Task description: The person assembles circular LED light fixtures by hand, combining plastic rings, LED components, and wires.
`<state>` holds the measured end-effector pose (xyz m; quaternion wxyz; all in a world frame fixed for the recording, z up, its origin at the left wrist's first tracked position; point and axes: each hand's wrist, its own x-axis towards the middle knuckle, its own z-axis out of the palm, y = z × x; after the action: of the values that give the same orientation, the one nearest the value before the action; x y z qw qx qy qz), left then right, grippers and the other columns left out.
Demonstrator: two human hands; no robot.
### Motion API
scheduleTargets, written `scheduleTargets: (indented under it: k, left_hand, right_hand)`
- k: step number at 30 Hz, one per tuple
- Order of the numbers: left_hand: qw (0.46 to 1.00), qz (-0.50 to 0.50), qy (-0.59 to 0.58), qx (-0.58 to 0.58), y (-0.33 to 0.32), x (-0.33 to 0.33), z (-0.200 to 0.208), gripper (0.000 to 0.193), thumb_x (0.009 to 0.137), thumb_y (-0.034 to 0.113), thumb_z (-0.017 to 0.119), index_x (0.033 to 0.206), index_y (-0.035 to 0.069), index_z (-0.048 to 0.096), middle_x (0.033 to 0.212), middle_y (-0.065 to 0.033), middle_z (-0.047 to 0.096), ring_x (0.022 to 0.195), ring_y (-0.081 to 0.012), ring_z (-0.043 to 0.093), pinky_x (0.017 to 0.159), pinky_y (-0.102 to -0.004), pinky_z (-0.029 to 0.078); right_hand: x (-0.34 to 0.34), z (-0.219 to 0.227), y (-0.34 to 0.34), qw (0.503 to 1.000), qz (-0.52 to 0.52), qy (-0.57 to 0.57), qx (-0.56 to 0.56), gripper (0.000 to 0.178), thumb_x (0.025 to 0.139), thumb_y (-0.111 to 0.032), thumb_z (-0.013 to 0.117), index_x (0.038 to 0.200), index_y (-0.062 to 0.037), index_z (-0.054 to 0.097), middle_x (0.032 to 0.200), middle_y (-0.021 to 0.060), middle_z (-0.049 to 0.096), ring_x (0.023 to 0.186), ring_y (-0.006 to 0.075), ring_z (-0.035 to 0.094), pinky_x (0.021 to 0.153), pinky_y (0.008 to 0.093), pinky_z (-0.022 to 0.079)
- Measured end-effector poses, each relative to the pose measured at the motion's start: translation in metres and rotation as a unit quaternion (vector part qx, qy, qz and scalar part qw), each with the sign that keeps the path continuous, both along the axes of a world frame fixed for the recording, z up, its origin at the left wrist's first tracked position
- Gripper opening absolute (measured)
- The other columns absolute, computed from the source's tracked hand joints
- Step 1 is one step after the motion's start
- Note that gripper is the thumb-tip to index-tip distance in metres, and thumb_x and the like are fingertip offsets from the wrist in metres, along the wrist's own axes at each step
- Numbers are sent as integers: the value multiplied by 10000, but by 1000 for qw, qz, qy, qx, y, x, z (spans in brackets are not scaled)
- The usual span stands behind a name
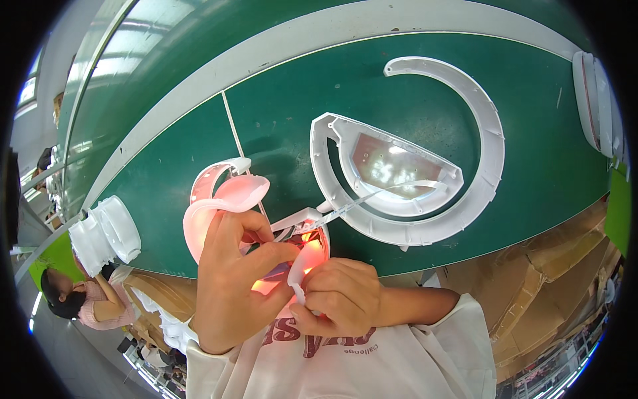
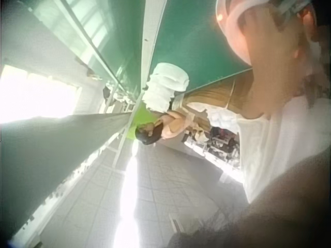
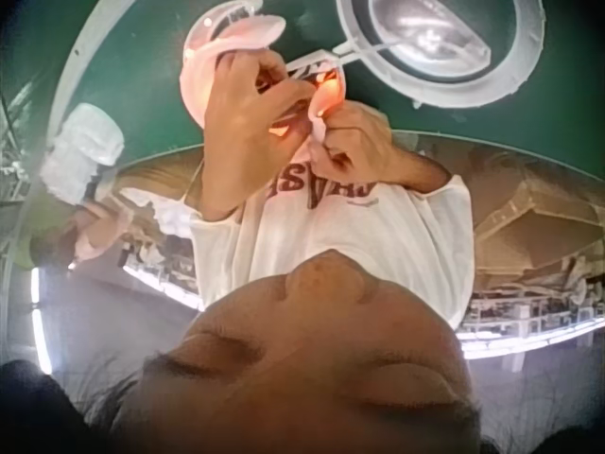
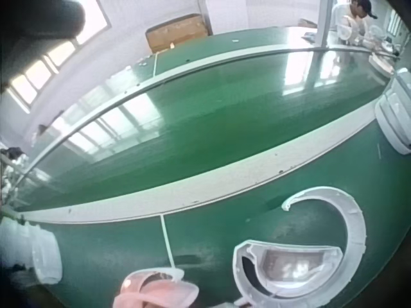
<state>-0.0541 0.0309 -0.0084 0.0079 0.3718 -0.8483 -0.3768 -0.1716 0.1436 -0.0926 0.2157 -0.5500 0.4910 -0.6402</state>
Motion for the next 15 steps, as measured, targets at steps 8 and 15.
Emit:
scheduleTargets:
  k: [8, 15]
  left_hand:
    - [991, 8, 3, -136, 19, 0, -1, 275, 623, 26, 763, 885, 70, 692, 991, -62, 567, 863, -258, 554, 693, -369, 446]
    - [982, 94, 103, -126, 27, 2, -17, 293, 608, -30, 773, 874, 48, 681, 921, -69, 588, 803, -253, 575, 595, -338, 471]
  right_hand:
    - [0, 5, 1, 1000, 1, -11, 19, 239, 665, -15, 758, 779, -39, 549, 717, 82, 575, 581, 225, 586, 514, 304, 500]
    - [-1, 13, 0, 999, -1, -11, 36, 238, 677, 1, 750, 784, -39, 541, 714, 83, 563, 559, 220, 554, 490, 306, 475]
